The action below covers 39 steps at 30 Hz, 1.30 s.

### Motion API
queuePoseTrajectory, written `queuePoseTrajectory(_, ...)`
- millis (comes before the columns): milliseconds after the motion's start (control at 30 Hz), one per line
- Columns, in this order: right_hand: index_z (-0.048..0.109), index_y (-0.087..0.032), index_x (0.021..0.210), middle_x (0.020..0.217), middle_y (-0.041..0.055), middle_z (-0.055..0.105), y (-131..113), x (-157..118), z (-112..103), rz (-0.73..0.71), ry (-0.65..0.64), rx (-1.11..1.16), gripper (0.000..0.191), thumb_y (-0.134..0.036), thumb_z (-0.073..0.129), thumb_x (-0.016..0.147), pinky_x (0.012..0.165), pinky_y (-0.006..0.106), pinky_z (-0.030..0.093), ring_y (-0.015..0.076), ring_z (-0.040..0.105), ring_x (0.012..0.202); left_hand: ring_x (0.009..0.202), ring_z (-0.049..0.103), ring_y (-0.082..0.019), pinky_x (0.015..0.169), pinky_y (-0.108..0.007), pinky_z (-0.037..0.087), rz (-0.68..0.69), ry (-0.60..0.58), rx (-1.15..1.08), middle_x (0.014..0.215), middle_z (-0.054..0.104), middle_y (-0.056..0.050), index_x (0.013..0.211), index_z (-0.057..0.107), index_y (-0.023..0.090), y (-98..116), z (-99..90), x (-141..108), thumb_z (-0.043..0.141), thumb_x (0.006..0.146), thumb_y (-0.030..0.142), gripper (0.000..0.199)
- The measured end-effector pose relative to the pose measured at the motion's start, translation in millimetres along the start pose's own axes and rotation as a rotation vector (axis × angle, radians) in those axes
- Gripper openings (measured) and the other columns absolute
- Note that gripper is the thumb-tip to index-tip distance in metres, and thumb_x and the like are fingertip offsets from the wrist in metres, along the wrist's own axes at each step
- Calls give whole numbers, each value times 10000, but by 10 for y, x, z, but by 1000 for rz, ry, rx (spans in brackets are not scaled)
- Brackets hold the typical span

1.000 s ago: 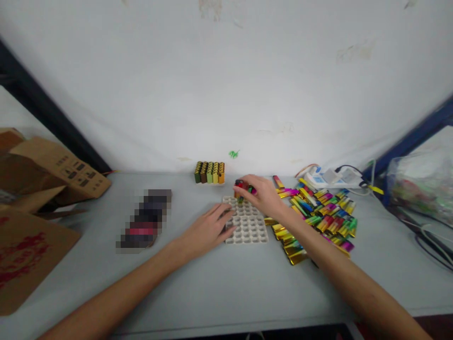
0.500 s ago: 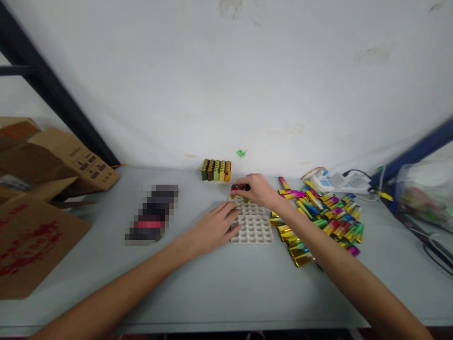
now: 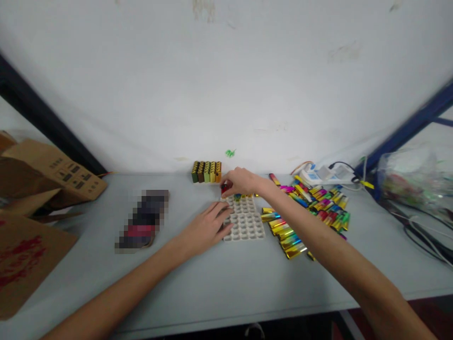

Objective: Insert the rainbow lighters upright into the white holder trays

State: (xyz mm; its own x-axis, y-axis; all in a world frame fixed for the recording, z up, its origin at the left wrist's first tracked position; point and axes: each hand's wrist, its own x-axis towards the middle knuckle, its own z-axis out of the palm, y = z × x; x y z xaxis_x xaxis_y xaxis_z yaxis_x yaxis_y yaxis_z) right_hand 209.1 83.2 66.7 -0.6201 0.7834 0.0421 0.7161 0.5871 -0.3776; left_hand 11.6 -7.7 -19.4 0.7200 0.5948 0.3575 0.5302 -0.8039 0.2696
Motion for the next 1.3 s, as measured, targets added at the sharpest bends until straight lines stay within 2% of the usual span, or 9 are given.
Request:
queuePoseTrajectory(67, 768, -197, 1134, 1032, 84, 792, 19, -165, -65, -56, 66, 46, 381, -414, 818, 824, 806, 324, 522, 219, 715, 894, 1305, 555, -298, 1131, -507, 496, -4, 7, -7, 1348, 601, -136, 1362, 596, 195, -10, 7, -2, 546, 1026, 334, 367)
queuePoseTrajectory(133, 739, -189, 1179, 1134, 90, 775, 72, -400, -159, -79, 190, 101, 337, -418, 697, 936, 913, 339, 515, 216, 711, 1007, 1306, 553, -295, 1131, -501, 497, -2, 8, -16, 1356, 594, -138, 1365, 590, 192, -17, 9, -3, 539, 1032, 340, 368)
queuePoseTrajectory(233, 750, -187, 1088, 1092, 86, 778, 211, -803, -296, 5, 404, 97, 267, -391, 609, 989, 941, 371, 502, 230, 710, 1006, 1317, 544, -293, 1136, -494, 493, 12, 8, -34, 1371, 585, -148, 1364, 588, 181, -23, 9, -1, 533, 1037, 333, 365)
queuePoseTrajectory(333, 748, -188, 1023, 1003, 80, 779, 381, -1186, -337, 125, 514, 123, 266, -407, 603, 983, 891, 377, 510, 234, 707, 935, 1304, 555, -293, 1126, -501, 502, 8, 17, -52, 1361, 594, -147, 1351, 602, 191, -32, 12, 1, 536, 1033, 332, 353)
queuePoseTrajectory(433, 750, -190, 967, 917, 72, 769, 514, -1507, -277, 205, 438, 180, 265, -430, 639, 950, 801, 356, 515, 214, 683, 823, 1295, 561, -293, 1128, -505, 501, 1, 23, -59, 1347, 601, -140, 1349, 608, 202, -41, 15, 4, 536, 1035, 349, 354)
queuePoseTrajectory(567, 774, -201, 935, 915, 69, 758, 580, -1784, -164, 209, 91, 284, 281, -468, 692, 906, 731, 332, 507, 204, 660, 790, 1296, 561, -291, 1137, -494, 496, -7, 9, -53, 1347, 591, -135, 1348, 607, 198, -50, 2, 19, 533, 1037, 365, 360)
queuePoseTrajectory(667, 792, -211, 957, 951, 72, 754, 592, -1873, -116, 196, -27, 283, 286, -481, 730, 883, 781, 340, 508, 215, 668, 848, 1294, 560, -291, 1139, -494, 494, -13, -11, -44, 1347, 583, -138, 1347, 602, 190, -51, -15, 30, 521, 1043, 370, 362)
queuePoseTrajectory(1033, 781, -212, 987, 1042, 92, 712, 612, -1914, -53, 202, -67, 220, 199, -383, 719, 908, 883, 379, 489, 250, 645, 976, 1306, 549, -293, 1148, -492, 484, -14, -49, -28, 1361, 567, -142, 1364, 590, 181, -48, -59, 30, 496, 1056, 389, 384)
queuePoseTrajectory(1300, 704, -194, 1029, 1048, 75, 717, 678, -1945, -30, 197, 70, 301, 241, -409, 698, 922, 824, 350, 499, 224, 647, 924, 1315, 546, -289, 1151, -487, 483, -18, -47, -8, 1370, 562, -144, 1367, 589, 173, -55, -41, 24, 496, 1057, 384, 386)
